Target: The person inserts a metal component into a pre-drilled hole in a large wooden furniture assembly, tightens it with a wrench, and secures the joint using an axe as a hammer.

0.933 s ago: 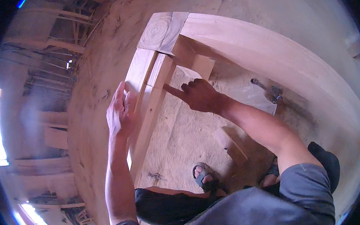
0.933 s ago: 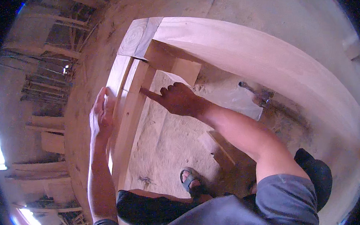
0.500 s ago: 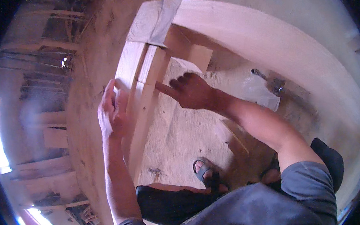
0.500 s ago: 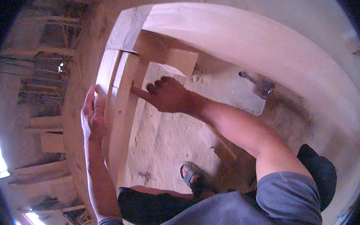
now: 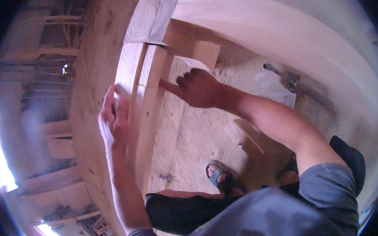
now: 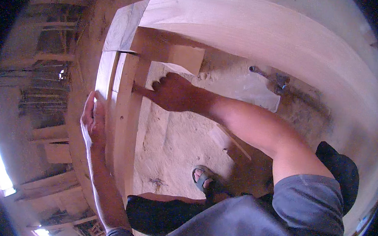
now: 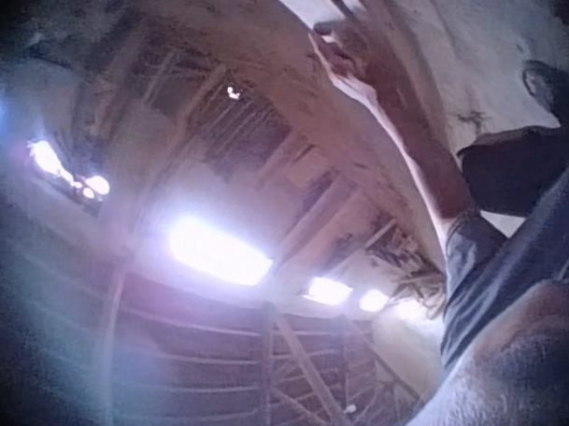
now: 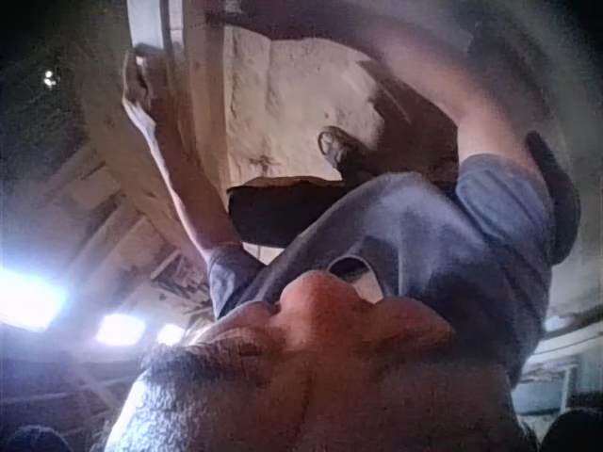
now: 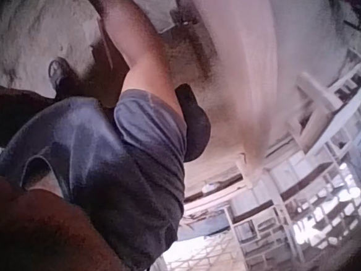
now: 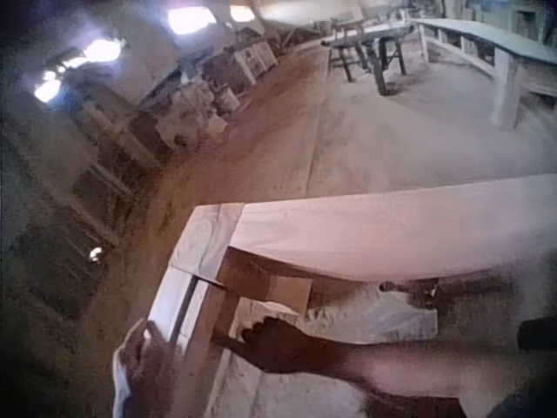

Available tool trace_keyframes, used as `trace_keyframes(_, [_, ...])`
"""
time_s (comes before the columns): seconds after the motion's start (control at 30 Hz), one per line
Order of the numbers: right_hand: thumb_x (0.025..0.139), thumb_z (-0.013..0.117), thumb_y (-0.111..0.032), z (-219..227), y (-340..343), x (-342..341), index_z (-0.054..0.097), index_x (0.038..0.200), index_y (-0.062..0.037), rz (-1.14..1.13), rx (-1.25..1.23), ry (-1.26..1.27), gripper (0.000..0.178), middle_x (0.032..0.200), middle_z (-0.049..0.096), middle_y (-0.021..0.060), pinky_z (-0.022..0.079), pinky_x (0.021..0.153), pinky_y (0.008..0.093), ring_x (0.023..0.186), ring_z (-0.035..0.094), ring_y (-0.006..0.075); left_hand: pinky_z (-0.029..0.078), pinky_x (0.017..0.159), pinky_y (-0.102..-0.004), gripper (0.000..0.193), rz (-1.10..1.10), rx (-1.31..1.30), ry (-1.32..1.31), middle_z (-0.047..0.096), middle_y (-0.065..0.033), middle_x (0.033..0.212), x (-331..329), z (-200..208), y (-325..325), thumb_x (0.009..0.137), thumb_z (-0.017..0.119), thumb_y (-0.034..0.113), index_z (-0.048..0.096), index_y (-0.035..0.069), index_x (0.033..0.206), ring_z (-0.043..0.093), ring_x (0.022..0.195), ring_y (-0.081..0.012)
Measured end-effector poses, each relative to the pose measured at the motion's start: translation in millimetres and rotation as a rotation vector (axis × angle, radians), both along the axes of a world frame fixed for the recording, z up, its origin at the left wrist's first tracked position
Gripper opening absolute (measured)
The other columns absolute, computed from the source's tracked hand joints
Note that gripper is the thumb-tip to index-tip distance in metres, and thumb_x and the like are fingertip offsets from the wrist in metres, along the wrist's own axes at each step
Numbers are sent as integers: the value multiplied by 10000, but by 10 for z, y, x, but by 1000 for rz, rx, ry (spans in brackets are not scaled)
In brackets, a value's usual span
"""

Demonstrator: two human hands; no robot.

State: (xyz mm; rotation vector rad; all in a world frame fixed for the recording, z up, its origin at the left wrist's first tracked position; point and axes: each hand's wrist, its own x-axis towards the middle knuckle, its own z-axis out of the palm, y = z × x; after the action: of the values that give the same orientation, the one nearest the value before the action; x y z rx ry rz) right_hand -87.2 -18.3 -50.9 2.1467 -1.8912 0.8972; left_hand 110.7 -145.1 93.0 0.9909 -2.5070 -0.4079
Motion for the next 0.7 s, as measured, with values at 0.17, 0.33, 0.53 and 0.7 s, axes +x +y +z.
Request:
trace_keyframes(0.17, [834, 592, -131, 38, -58, -17, 381, 1529, -176, -17, -101, 1, 727, 744, 615, 78, 492, 579, 375, 645, 645, 234, 456, 659, -299, 507, 26, 132, 48, 576, -38, 742, -73, 44, 56, 1002, 555, 335, 560, -40, 1344, 538, 706, -134])
trace_keyframes(0.33, [833, 596, -142, 73, 73, -17, 506, 1384, -126, 32, 176, -25, 559, 733, 604, 67, 495, 574, 384, 663, 650, 221, 447, 687, -270, 502, 12, 25, 31, 581, -31, 786, -42, 92, 37, 1013, 548, 336, 557, -37, 1348, 525, 741, -117])
trace_keyframes(0.53, [812, 598, -114, -4, -135, -9, 412, 1508, -154, -12, -162, -31, 722, 683, 591, 71, 485, 552, 407, 566, 611, 254, 457, 712, -282, 507, 44, 128, 61, 616, -55, 847, -43, 7, 6, 1011, 545, 344, 562, -33, 1351, 550, 775, -133])
trace_keyframes(0.7, [792, 627, -112, 6, -12, -25, 435, 1489, -152, 31, -85, -68, 724, 719, 630, 82, 492, 552, 407, 631, 648, 251, 460, 694, -295, 508, 44, 139, 92, 611, -62, 817, -62, 45, -17, 1009, 540, 340, 565, -35, 1350, 556, 755, -145])
